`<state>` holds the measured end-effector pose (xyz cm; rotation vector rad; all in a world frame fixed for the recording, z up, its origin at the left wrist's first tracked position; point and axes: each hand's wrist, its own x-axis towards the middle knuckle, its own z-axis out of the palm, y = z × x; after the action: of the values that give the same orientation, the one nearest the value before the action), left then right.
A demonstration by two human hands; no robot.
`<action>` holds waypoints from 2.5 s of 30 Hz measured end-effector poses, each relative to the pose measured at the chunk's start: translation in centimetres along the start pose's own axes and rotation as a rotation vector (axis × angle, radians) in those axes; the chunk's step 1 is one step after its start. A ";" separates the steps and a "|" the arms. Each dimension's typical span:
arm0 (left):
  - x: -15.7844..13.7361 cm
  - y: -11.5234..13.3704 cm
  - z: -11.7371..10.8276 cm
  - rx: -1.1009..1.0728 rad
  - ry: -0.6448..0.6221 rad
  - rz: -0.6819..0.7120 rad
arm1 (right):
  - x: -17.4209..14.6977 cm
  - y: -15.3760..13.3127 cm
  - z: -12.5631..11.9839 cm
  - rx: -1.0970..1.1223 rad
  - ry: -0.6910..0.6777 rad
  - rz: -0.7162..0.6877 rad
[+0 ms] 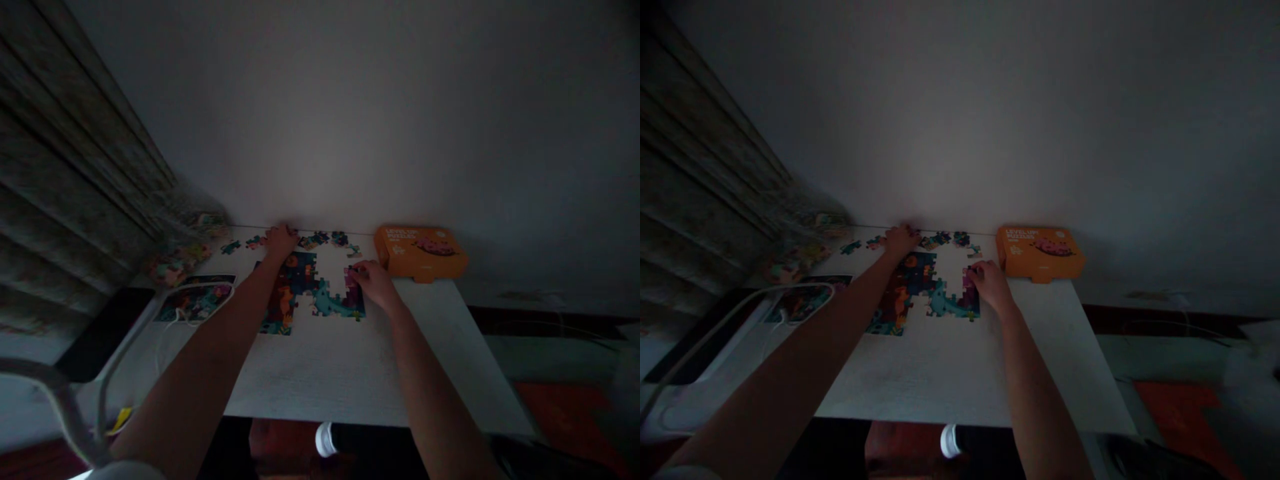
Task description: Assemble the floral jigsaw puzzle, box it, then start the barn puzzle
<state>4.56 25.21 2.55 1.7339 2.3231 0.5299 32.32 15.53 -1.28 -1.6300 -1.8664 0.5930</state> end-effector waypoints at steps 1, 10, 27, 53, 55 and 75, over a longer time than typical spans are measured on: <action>0.1 0.1 -0.2 -0.031 0.011 -0.036 | 0.0 -0.1 -0.1 0.003 0.005 0.008; -8.5 1.3 0.8 -0.433 0.096 0.551 | 0.0 -2.1 -0.3 0.521 0.009 0.149; -13.4 1.7 2.2 -0.367 0.015 0.646 | -0.6 -3.5 1.2 0.643 -0.014 0.188; -11.9 0.8 2.8 -0.384 -0.217 0.815 | 0.7 -3.9 0.9 0.445 -0.172 0.088; -11.9 1.0 2.9 -0.373 -0.224 0.821 | 0.8 -4.1 0.9 0.390 -0.172 0.072; -11.7 1.2 3.5 -0.233 -0.204 0.919 | 2.0 -0.3 -0.2 0.001 -0.099 0.138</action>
<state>10.33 14.98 -0.88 2.5042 1.1668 0.6662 32.07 17.41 -0.68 -1.7681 -1.8328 0.7451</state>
